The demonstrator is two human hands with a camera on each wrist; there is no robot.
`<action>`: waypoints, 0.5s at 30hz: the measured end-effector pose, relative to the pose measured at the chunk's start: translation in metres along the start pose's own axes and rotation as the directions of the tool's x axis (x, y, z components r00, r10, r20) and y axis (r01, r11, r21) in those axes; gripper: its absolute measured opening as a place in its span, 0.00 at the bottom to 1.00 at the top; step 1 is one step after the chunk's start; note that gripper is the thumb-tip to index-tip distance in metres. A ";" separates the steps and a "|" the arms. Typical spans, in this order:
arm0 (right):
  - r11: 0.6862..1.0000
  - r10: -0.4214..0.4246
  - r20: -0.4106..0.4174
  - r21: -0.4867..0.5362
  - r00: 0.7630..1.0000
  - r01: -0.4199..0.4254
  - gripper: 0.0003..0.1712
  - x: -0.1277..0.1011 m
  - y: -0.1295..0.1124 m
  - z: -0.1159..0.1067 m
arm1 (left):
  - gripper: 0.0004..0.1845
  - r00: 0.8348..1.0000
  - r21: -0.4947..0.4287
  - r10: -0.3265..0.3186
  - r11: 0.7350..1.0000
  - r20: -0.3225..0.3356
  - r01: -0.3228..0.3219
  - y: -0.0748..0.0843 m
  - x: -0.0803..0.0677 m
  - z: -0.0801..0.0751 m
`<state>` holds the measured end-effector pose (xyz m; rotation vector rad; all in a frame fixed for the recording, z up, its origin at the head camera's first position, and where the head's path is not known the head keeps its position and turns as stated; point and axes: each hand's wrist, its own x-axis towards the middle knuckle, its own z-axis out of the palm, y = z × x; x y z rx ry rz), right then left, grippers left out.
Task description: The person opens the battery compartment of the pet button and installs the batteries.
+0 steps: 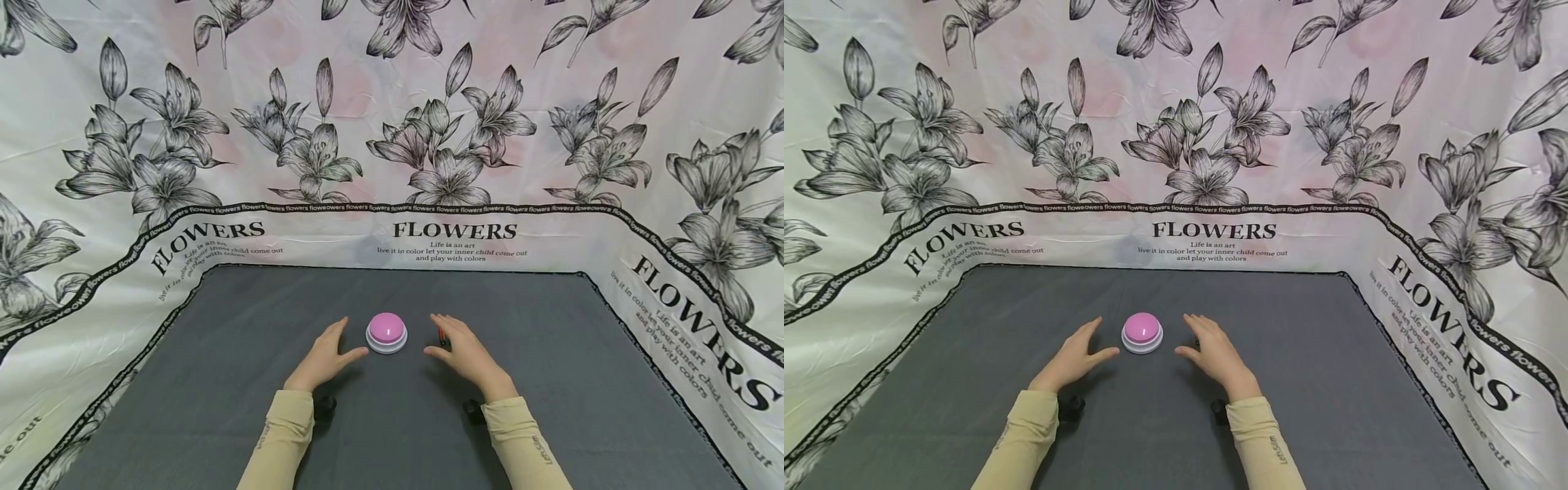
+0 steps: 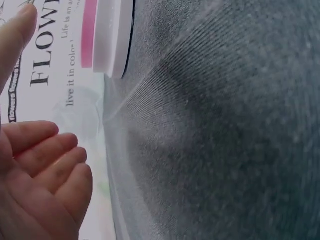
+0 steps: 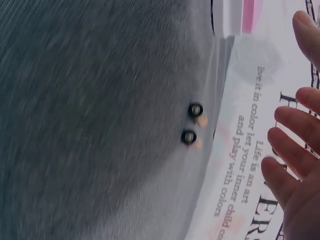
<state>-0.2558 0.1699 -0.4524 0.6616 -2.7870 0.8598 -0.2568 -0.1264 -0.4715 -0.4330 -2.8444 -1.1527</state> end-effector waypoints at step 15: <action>0.958 0.103 0.112 0.257 0.988 -0.129 0.45 0.026 -0.012 0.029 | 0.46 0.999 -0.190 0.033 0.981 0.030 -0.027 0.002 0.024 0.021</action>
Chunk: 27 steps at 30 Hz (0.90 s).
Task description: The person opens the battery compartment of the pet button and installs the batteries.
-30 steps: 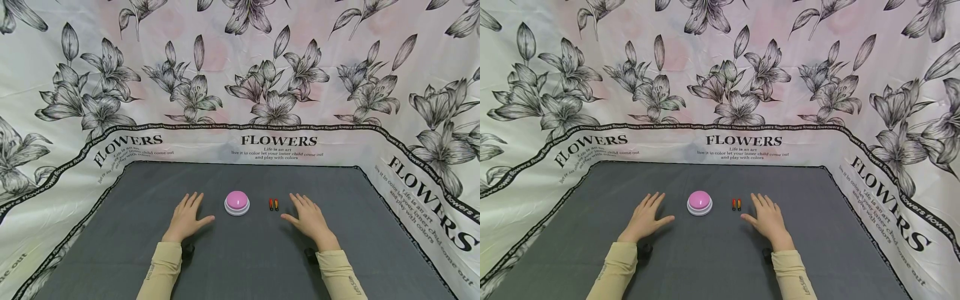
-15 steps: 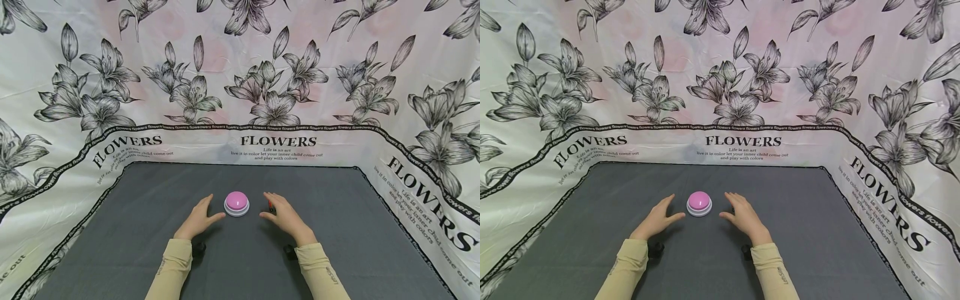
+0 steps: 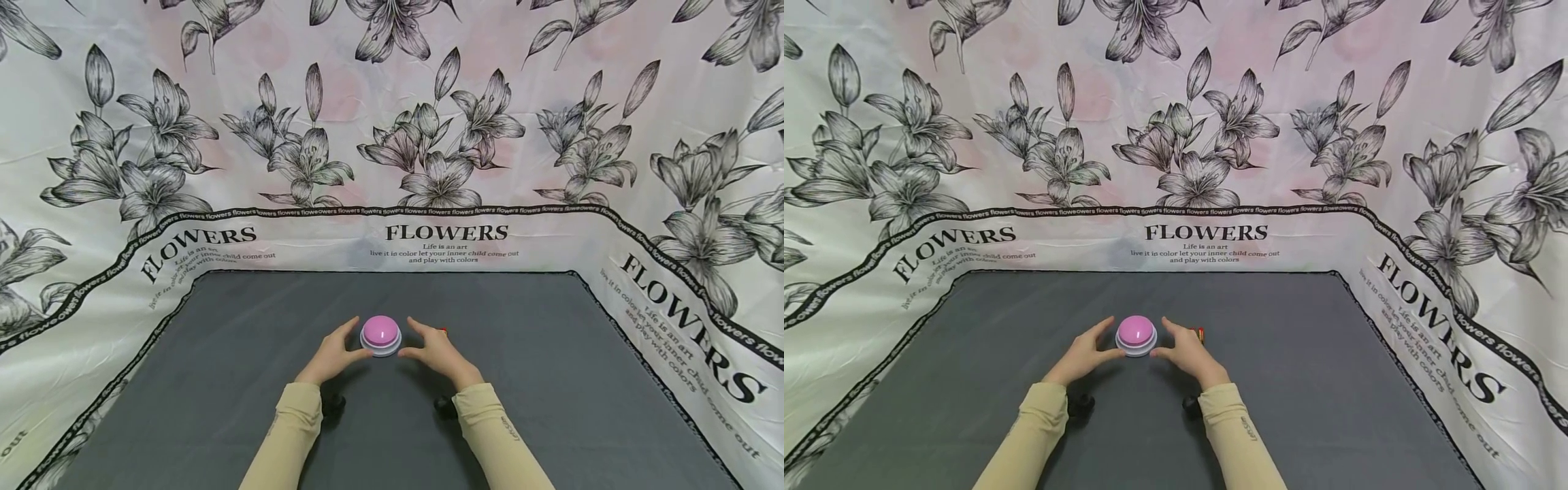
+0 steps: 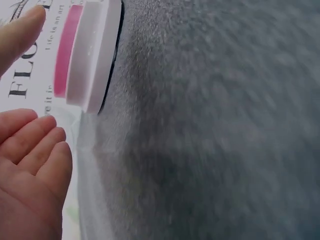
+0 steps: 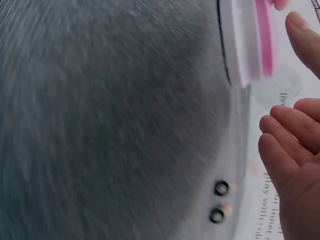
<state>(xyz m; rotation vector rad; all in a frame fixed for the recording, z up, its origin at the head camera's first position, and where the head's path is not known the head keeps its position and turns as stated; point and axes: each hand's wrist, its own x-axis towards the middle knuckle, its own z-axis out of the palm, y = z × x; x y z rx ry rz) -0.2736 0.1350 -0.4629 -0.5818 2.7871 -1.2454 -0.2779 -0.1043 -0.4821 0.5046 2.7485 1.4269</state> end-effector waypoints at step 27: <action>0.998 0.055 0.006 0.013 0.998 -0.056 0.42 0.026 0.007 0.028 | 0.45 0.999 -0.109 0.000 0.994 0.048 0.005 -0.015 0.019 0.013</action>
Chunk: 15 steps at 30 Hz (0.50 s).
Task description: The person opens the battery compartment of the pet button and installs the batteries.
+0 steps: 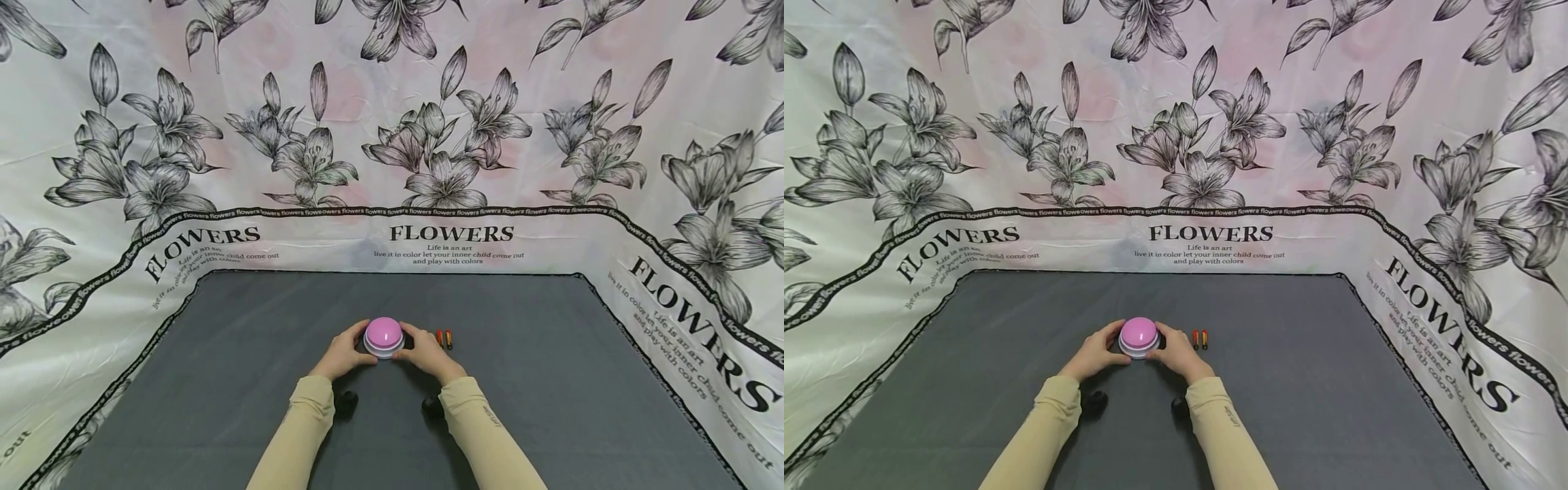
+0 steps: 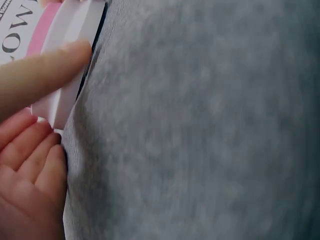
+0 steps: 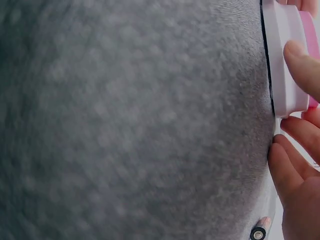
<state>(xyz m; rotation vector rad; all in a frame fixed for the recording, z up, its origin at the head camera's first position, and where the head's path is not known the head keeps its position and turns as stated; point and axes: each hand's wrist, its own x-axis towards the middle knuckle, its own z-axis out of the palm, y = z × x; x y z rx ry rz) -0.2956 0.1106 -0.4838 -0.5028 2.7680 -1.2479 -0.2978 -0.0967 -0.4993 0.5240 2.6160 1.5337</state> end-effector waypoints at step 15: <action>0.999 0.028 -0.045 -0.023 0.999 -0.029 0.35 0.001 -0.004 0.001 | 0.38 0.996 0.076 0.047 0.996 -0.071 -0.042 -0.004 0.000 0.003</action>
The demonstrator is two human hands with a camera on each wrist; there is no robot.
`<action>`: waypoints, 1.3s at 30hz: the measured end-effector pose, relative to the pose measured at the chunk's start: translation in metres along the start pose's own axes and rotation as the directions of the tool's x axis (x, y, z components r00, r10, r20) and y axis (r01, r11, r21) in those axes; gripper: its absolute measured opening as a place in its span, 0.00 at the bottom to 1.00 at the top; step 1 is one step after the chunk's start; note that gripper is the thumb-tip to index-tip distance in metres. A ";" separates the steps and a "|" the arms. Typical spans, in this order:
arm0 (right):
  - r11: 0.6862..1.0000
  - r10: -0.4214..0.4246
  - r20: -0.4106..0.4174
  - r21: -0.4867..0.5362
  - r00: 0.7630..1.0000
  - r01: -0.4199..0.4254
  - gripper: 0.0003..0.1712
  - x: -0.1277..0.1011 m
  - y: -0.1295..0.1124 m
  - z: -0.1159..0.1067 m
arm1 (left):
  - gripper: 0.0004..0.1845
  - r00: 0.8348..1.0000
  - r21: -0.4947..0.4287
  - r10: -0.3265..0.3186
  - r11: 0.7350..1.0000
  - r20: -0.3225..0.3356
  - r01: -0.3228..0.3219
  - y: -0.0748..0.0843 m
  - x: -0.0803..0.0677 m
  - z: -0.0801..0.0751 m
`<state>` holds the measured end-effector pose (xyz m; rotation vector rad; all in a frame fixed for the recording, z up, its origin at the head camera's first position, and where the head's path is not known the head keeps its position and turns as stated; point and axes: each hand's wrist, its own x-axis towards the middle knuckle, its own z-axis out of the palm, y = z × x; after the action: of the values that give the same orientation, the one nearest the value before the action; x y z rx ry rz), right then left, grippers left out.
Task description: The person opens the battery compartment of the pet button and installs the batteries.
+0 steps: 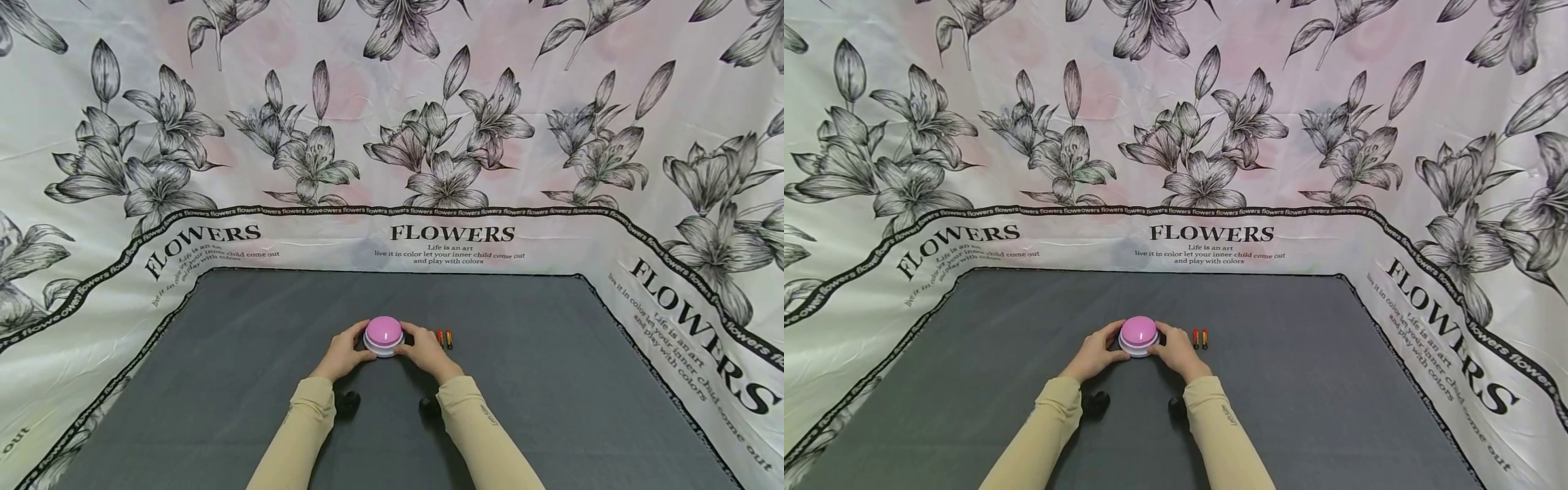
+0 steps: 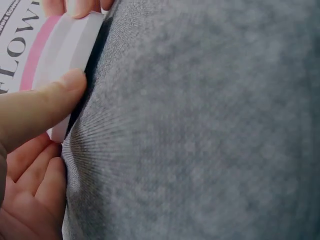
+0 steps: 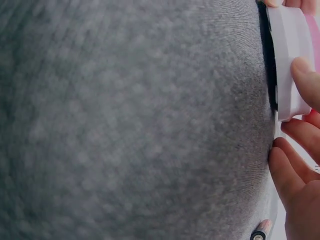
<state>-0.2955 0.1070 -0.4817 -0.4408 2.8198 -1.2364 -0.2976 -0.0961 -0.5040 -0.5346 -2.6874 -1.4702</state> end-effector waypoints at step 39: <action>0.981 -0.166 -0.132 0.078 0.977 0.178 0.33 -0.007 -0.009 -0.005 | 0.29 0.942 -0.337 -0.322 0.900 -0.090 0.275 0.040 0.001 -0.010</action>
<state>-0.2866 0.1062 -0.4725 -0.6366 2.8647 -1.4656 -0.2875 -0.0847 -0.4662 -0.0090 -2.5141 -1.9584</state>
